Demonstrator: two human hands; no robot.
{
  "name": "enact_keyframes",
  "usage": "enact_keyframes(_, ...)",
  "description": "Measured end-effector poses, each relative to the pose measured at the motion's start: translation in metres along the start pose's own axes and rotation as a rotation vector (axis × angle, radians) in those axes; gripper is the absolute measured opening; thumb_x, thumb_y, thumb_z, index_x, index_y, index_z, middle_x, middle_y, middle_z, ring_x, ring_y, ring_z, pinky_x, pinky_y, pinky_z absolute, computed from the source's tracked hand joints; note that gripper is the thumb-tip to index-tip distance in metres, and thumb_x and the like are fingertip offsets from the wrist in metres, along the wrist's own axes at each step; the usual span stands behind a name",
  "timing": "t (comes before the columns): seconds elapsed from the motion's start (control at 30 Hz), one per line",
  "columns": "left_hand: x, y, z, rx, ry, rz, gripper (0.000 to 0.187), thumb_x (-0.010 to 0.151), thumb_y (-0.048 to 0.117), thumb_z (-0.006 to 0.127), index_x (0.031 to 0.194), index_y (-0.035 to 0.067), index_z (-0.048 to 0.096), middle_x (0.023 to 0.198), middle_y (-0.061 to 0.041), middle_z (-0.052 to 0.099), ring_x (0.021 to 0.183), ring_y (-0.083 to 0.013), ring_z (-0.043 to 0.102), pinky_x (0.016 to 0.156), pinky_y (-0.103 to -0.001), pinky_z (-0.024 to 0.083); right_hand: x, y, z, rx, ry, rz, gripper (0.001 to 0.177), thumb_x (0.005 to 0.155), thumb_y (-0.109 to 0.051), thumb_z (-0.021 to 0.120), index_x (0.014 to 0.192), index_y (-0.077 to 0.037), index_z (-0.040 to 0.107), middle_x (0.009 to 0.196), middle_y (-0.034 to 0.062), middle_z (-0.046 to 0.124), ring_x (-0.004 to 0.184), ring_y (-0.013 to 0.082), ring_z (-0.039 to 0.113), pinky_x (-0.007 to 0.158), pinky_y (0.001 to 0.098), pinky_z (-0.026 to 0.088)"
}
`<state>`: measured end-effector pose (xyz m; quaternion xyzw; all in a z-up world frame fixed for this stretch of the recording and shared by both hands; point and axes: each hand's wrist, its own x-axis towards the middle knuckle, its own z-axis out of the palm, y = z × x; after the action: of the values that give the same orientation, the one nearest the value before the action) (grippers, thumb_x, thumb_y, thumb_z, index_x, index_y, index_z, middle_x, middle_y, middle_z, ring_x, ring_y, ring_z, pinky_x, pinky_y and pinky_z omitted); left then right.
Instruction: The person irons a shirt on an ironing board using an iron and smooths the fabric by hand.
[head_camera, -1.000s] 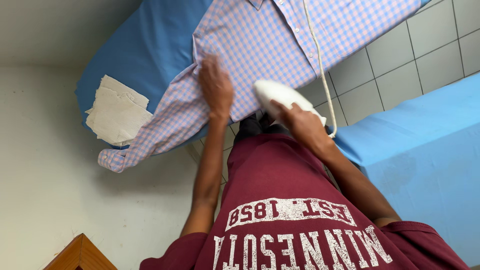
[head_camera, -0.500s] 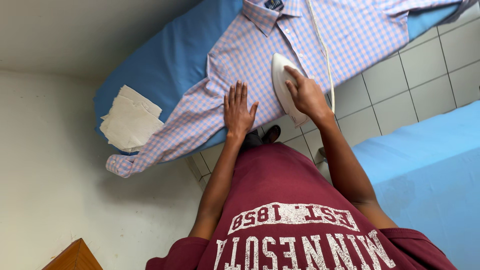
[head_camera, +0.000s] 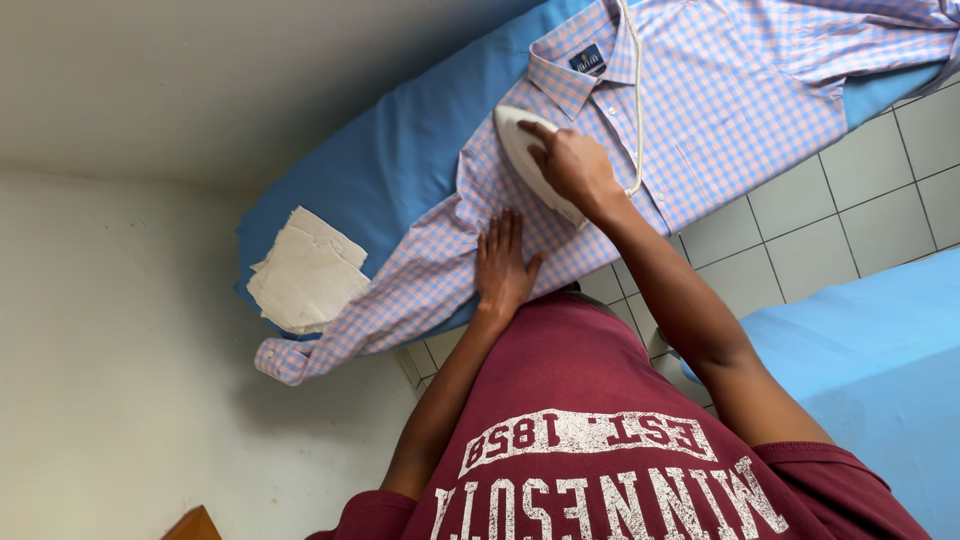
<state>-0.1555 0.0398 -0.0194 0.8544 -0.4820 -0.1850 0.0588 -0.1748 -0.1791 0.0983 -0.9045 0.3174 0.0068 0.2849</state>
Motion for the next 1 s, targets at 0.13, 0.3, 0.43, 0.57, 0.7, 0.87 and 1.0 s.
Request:
enact_keyframes(0.13, 0.005, -0.005, -0.010, -0.004, -0.071, 0.039, 0.090, 0.098, 0.060, 0.050, 0.162, 0.006, 0.018, 0.171, -0.015, 0.014, 0.157, -0.0331, 0.014, 0.126, -0.051, 0.014, 0.034, 0.002, 0.004, -0.014, 0.188, 0.073, 0.042, 0.103, -0.026, 0.063, 0.144, -0.024, 0.062, 0.094, 0.0214, 0.075, 0.081, 0.0396, 0.072, 0.071, 0.0512, 0.056)
enact_keyframes(0.3, 0.008, -0.003, -0.015, -0.024, -0.124, 0.060, 0.095, 0.094, 0.057, 0.059, 0.161, 0.003, 0.019, 0.170, -0.017, 0.014, 0.157, -0.0355, 0.014, 0.125, -0.052, 0.015, 0.040, 0.010, 0.009, 0.052, 0.056, 0.049, 0.044, 0.101, -0.026, 0.061, 0.145, -0.025, 0.059, 0.096, 0.0220, 0.074, 0.079, 0.0374, 0.073, 0.072, 0.0499, 0.057)
enact_keyframes(0.43, 0.008, -0.005, -0.015, -0.030, -0.147, 0.065, 0.097, 0.093, 0.056, 0.062, 0.160, 0.000, 0.020, 0.170, -0.019, 0.014, 0.157, -0.0376, 0.014, 0.125, -0.055, 0.016, 0.010, 0.018, -0.001, 0.001, -0.155, -0.040, 0.045, 0.100, -0.031, 0.061, 0.145, -0.027, 0.058, 0.096, 0.0203, 0.074, 0.080, 0.0368, 0.073, 0.071, 0.0491, 0.057)
enact_keyframes(0.57, 0.007, -0.010, -0.016, -0.081, -0.116, 0.094, 0.099, 0.093, 0.053, 0.065, 0.160, -0.003, 0.019, 0.170, -0.021, 0.013, 0.157, -0.0397, 0.015, 0.124, -0.057, 0.017, 0.002, 0.012, -0.003, -0.050, -0.096, -0.053, 0.043, 0.098, -0.033, 0.062, 0.141, -0.031, 0.062, 0.094, 0.0176, 0.075, 0.081, 0.0364, 0.073, 0.070, 0.0487, 0.057)
enact_keyframes(0.7, 0.007, -0.005, -0.017, -0.035, -0.147, 0.079, 0.101, 0.091, 0.053, 0.066, 0.159, -0.003, 0.018, 0.170, -0.022, 0.011, 0.155, -0.0400, 0.014, 0.123, -0.057, 0.017, 0.038, 0.000, -0.002, -0.002, -0.019, -0.046, 0.041, 0.102, -0.035, 0.060, 0.143, -0.032, 0.061, 0.101, 0.0165, 0.076, 0.081, 0.0348, 0.074, 0.070, 0.0474, 0.058)
enact_keyframes(0.87, 0.009, 0.008, -0.025, -0.037, -0.096, 0.027, 0.095, 0.093, 0.053, 0.064, 0.158, -0.003, 0.023, 0.168, -0.021, 0.020, 0.153, -0.0393, 0.021, 0.122, -0.056, 0.020, 0.037, -0.015, -0.040, -0.101, -0.073, -0.260, 0.046, 0.098, -0.035, 0.061, 0.143, -0.040, 0.059, 0.105, 0.0146, 0.075, 0.077, 0.0320, 0.074, 0.063, 0.0444, 0.059)
enact_keyframes(1.0, 0.024, 0.031, -0.019, -0.071, -0.018, -0.102, 0.080, 0.099, 0.050, 0.059, 0.158, 0.003, 0.033, 0.166, -0.019, 0.032, 0.153, -0.0363, 0.031, 0.126, -0.050, 0.026, 0.019, 0.000, -0.091, -0.192, -0.196, -0.293, 0.045, 0.099, -0.039, 0.060, 0.144, -0.043, 0.056, 0.109, 0.0112, 0.075, 0.075, 0.0304, 0.075, 0.063, 0.0430, 0.060)
